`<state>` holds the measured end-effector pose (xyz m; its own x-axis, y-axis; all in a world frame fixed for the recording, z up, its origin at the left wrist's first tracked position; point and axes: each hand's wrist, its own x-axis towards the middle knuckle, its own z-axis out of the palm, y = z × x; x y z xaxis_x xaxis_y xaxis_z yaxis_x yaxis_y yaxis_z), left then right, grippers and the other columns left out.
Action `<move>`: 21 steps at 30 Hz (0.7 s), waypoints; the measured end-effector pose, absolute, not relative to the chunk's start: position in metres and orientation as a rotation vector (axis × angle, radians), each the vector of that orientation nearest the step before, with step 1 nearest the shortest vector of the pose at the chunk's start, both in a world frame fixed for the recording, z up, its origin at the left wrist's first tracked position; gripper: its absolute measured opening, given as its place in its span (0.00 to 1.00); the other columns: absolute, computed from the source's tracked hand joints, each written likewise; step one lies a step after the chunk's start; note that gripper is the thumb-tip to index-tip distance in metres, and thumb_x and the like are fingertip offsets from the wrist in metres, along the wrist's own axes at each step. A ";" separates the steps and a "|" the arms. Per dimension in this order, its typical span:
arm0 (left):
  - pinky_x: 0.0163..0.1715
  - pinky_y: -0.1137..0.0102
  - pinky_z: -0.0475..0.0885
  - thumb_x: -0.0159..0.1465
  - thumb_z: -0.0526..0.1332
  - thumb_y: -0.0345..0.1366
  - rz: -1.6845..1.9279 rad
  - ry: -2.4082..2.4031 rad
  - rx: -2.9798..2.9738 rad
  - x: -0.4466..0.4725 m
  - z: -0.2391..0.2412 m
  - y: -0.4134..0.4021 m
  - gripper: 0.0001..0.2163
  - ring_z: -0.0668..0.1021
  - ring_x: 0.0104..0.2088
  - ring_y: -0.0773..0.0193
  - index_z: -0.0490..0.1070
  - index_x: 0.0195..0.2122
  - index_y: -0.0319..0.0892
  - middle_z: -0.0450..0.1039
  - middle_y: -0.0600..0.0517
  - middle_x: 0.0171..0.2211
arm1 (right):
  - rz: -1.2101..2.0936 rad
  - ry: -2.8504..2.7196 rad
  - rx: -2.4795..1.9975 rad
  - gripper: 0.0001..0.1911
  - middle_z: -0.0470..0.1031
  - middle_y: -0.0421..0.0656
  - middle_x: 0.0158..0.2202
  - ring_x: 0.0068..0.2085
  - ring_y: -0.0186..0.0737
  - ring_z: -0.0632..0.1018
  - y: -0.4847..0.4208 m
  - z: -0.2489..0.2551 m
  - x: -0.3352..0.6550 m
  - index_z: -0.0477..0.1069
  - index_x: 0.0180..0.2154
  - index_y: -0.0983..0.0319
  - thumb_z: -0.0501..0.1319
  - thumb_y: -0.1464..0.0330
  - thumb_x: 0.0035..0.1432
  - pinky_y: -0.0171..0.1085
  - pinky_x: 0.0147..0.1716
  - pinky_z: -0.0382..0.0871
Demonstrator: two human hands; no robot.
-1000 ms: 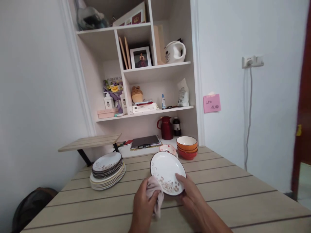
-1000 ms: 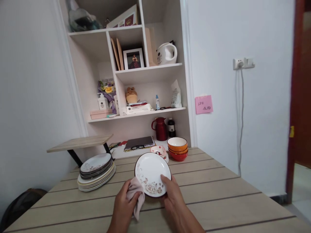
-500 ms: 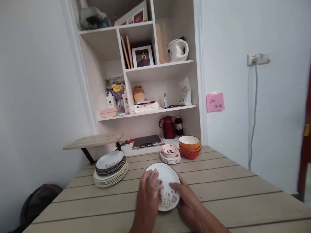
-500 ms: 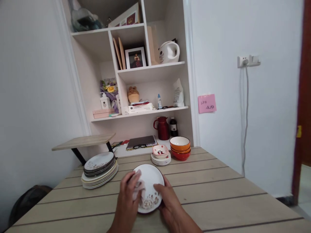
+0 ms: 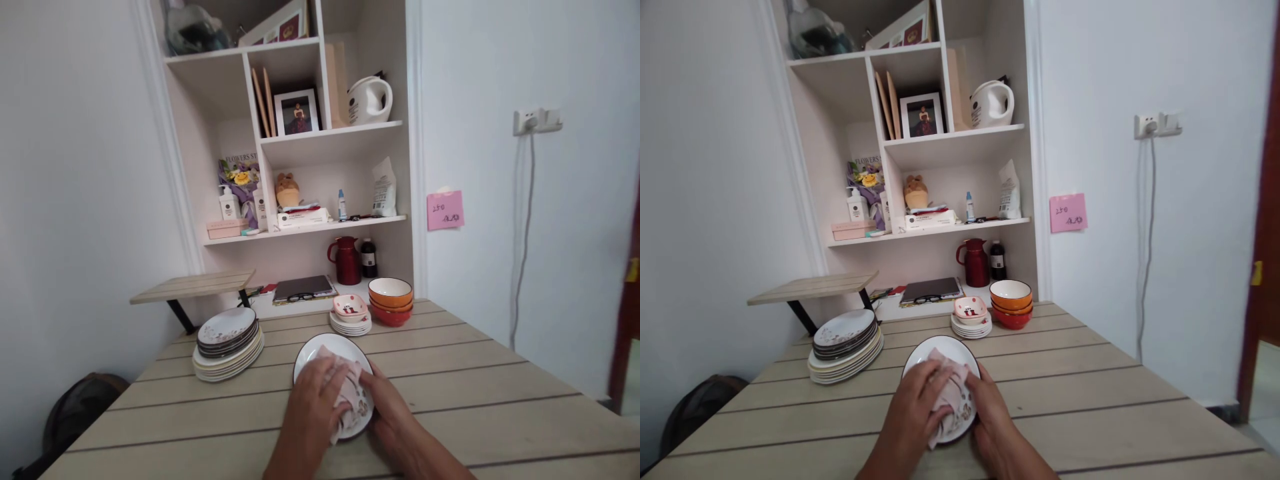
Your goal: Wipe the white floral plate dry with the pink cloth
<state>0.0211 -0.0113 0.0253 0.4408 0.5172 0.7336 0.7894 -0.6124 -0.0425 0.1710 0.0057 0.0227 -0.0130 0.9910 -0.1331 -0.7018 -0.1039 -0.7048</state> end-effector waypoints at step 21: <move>0.48 0.62 0.77 0.61 0.52 0.19 -0.835 -1.052 -2.009 0.022 0.016 0.016 0.18 0.78 0.50 0.57 0.71 0.49 0.38 0.76 0.45 0.49 | 1.550 -0.497 -0.692 0.31 0.83 0.46 0.31 0.35 0.49 0.83 0.003 0.023 0.166 0.69 0.49 0.63 0.71 0.65 0.43 0.45 0.40 0.75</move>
